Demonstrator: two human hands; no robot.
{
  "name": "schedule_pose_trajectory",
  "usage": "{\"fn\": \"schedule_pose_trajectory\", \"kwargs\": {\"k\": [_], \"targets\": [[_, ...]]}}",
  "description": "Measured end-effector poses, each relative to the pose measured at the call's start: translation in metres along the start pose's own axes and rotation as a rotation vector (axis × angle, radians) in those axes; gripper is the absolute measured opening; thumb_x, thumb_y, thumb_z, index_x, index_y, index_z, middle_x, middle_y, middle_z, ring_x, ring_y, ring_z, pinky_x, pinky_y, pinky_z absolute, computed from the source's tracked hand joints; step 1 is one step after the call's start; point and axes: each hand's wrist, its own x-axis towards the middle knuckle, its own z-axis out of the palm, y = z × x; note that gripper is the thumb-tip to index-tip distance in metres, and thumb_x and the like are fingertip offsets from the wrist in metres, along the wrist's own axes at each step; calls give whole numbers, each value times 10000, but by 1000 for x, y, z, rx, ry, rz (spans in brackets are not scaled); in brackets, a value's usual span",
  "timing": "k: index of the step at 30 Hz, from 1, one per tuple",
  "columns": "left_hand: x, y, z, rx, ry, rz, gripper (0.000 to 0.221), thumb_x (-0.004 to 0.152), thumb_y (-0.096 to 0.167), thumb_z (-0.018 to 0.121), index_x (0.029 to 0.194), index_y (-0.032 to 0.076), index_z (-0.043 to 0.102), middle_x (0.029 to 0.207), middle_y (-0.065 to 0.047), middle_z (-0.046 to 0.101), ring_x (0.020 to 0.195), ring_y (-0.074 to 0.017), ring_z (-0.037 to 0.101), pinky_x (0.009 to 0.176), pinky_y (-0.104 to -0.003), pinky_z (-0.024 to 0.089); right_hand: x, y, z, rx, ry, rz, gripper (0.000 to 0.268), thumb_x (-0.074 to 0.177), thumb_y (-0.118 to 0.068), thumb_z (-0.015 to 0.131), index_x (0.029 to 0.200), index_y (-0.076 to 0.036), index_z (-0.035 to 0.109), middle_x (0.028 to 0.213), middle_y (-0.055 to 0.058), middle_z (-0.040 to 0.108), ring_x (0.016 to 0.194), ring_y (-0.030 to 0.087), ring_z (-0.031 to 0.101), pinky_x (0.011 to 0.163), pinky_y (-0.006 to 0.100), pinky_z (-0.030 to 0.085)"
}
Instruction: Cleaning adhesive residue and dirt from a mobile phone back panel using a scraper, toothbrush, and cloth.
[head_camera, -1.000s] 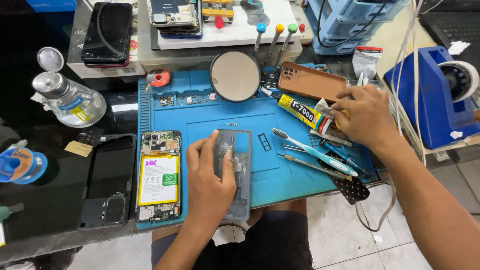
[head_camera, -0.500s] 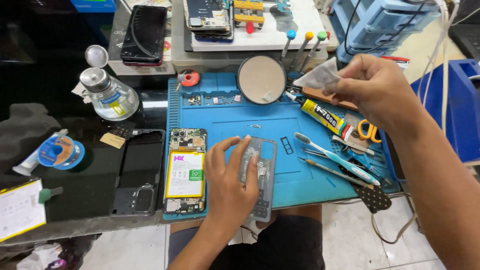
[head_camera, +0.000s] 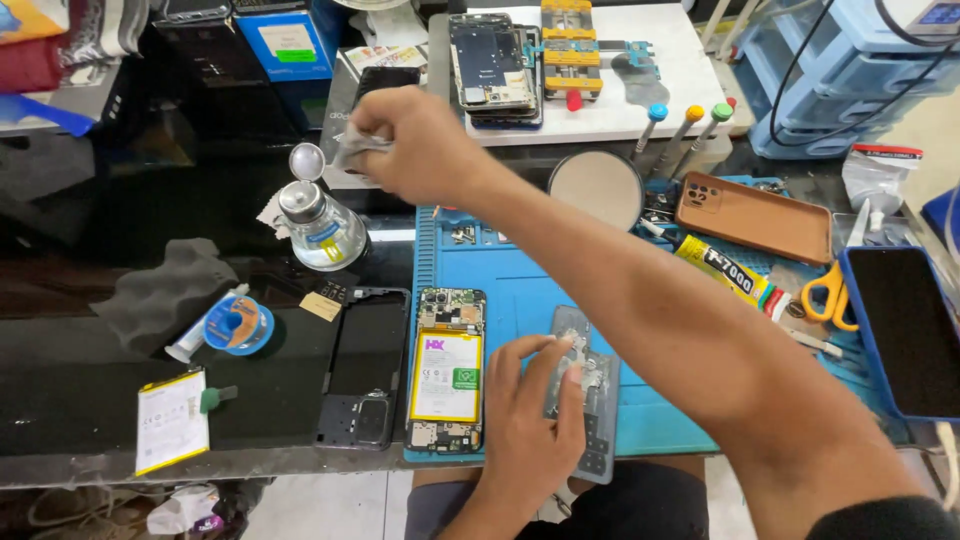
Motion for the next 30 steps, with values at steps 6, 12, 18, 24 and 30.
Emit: {"fn": "schedule_pose_trajectory", "kwargs": {"k": [6,12,18,24,30], "targets": [[-2,-3,1,10,24,-4,151,984,127,585,1109,50,619,1109,-146,544,964,-339,560,812,-472,482,22,3,72,-96,-90,-258,302,902,-18,589,1114,-80,795,1089,94,704,987,362,684,753,466,527],[0,-1,-1,-14,4,-55,157,1002,150,566,1101,54,640,1100,-126,555,994,-315,567,844,-482,487,-2,12,91,-929,-55,-691,194,893,-71,651,1044,-176,715,921,-14,651,876,262,510,696,409,414],[-5,-3,1,-3,-29,-120,164,988,162,590,1121,90,653,1128,-96,538,1058,-291,546,892,-484,495,-13,17,95,-832,-96,-589,373,970,-75,601,1343,-86,602,1251,41,723,1298,374,515,1107,628,272],[-1,-3,-1,-4,19,-53,169,992,132,577,1120,52,652,1108,-113,530,1031,-318,546,875,-499,480,-12,9,86,-798,-178,-531,425,965,-20,548,1376,-123,575,1318,2,689,1421,373,455,1181,702,66],[-3,-3,-2,-24,51,-39,143,976,116,566,1081,39,627,1092,-120,542,979,-329,546,845,-486,470,-17,10,92,-817,-174,-523,436,972,-34,536,1397,-124,560,1359,8,667,1409,400,469,1161,767,80]]}}
